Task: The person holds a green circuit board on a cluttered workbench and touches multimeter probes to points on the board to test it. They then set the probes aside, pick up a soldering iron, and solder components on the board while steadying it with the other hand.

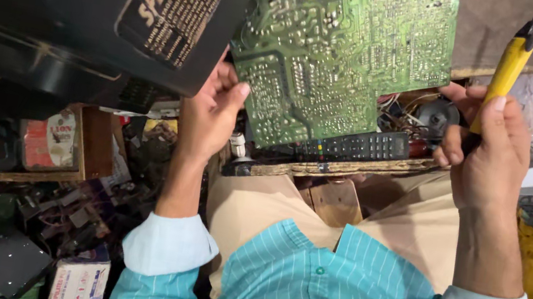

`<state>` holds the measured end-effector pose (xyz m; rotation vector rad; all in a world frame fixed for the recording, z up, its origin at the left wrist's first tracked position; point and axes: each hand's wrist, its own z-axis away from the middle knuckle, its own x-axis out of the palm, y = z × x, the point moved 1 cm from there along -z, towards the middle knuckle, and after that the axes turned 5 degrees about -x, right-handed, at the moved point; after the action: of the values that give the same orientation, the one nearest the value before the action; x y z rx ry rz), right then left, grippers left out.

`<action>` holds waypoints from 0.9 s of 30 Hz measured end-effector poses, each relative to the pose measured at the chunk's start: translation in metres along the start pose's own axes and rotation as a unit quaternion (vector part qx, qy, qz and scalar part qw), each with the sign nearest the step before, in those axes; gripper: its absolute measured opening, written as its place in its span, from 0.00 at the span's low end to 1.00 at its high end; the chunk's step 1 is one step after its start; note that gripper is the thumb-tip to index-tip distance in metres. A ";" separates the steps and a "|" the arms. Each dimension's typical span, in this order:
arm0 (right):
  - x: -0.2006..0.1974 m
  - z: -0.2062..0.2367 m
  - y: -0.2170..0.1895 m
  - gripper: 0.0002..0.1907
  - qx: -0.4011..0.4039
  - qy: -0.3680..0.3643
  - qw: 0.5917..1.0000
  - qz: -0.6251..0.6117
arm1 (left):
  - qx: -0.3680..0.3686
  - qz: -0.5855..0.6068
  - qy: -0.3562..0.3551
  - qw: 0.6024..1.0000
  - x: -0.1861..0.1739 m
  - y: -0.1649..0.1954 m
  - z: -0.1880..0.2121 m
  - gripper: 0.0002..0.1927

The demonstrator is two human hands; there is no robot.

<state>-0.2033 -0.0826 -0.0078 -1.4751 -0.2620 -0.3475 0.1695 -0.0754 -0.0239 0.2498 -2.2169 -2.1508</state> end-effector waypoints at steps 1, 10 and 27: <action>0.000 0.000 -0.001 0.14 0.004 0.000 1.000 -0.011 | 0.000 -0.020 0.008 1.000 0.001 0.000 -0.004 0.33; -0.019 -0.007 -0.004 0.14 0.011 0.023 1.000 -0.005 | 0.070 0.049 -0.057 0.995 0.019 0.001 -0.050 0.35; -0.078 0.039 0.010 0.19 0.001 0.087 0.996 0.006 | 0.125 -0.380 -0.034 0.916 0.043 -0.022 0.113 0.21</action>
<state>-0.2695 -0.0382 -0.0438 -1.4335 -0.1135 -0.4627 0.1131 0.0301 -0.0533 1.2543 -2.7480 -2.1481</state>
